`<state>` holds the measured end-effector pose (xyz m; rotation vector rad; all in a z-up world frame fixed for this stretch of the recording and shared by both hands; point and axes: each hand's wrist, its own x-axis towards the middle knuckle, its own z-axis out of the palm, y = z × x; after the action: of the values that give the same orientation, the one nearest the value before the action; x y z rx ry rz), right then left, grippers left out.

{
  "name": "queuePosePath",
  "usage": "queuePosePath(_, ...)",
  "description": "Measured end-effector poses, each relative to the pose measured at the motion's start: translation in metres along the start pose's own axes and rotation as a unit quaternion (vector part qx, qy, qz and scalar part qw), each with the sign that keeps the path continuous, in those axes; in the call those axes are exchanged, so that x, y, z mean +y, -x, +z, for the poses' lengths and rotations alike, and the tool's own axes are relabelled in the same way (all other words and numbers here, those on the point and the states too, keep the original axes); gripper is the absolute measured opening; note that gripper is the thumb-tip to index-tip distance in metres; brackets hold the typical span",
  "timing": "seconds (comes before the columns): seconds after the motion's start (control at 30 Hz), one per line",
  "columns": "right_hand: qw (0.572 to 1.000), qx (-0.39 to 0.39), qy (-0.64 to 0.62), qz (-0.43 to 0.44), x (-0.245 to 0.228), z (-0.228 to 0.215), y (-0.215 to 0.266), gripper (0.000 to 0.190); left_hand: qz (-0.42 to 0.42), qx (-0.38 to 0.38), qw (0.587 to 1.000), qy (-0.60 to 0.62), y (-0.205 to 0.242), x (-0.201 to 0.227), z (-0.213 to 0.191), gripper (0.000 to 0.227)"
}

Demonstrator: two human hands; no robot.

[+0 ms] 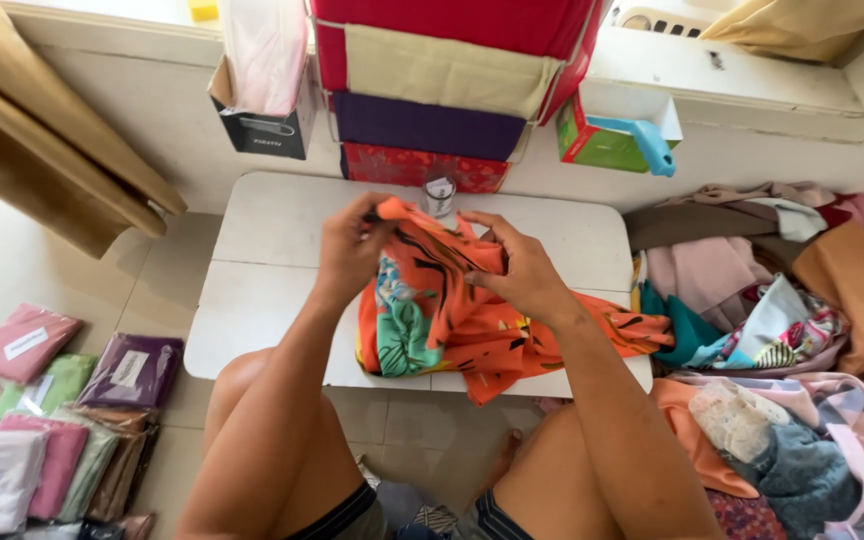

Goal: Folding and cleaning a hijab using a lint roller on a small table

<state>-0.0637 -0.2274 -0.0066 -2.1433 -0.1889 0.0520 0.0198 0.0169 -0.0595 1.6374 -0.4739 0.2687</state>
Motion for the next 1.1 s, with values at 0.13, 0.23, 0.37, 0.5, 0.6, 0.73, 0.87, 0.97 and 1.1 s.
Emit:
queuePosePath(0.13,0.999,0.009,-0.002,0.034,0.017,0.001,-0.005,0.053,0.004,0.028,1.000,-0.010,-0.001,-0.009,-0.013,0.029)
queuePosePath(0.23,0.999,0.008,-0.019,0.033,0.018,0.002,-0.009,0.033,0.028,0.047,0.998,-0.043,-0.003,-0.003,-0.015,0.028)
queuePosePath(0.37,0.998,0.043,-0.042,-0.007,0.011,0.012,-0.011,0.022,0.045,0.043,0.998,0.015,-0.004,-0.001,-0.027,0.021)
queuePosePath(0.5,0.996,0.059,-0.032,-0.064,0.012,0.012,-0.025,0.025,0.031,0.054,0.995,0.075,-0.006,0.005,-0.045,0.017)
queuePosePath(0.6,0.995,0.051,-0.050,-0.076,0.010,0.017,-0.029,0.019,0.002,0.074,0.991,0.115,-0.009,-0.007,-0.055,0.019)
queuePosePath(0.73,0.995,0.055,-0.077,-0.033,0.006,0.017,-0.030,0.016,-0.017,0.098,0.980,0.172,-0.010,0.001,-0.075,0.014)
queuePosePath(0.87,0.989,0.090,-0.116,-0.034,-0.001,0.016,-0.038,0.035,-0.066,0.112,0.967,0.218,-0.011,0.022,-0.087,0.005)
queuePosePath(0.97,0.986,0.106,-0.127,-0.035,-0.003,0.017,-0.039,0.052,-0.095,0.130,0.959,0.232,-0.011,0.016,-0.091,0.003)
queuePosePath(1.1,0.991,0.101,-0.082,-0.004,0.008,0.019,-0.040,0.049,-0.120,0.148,0.943,0.274,-0.007,0.033,-0.093,0.007)
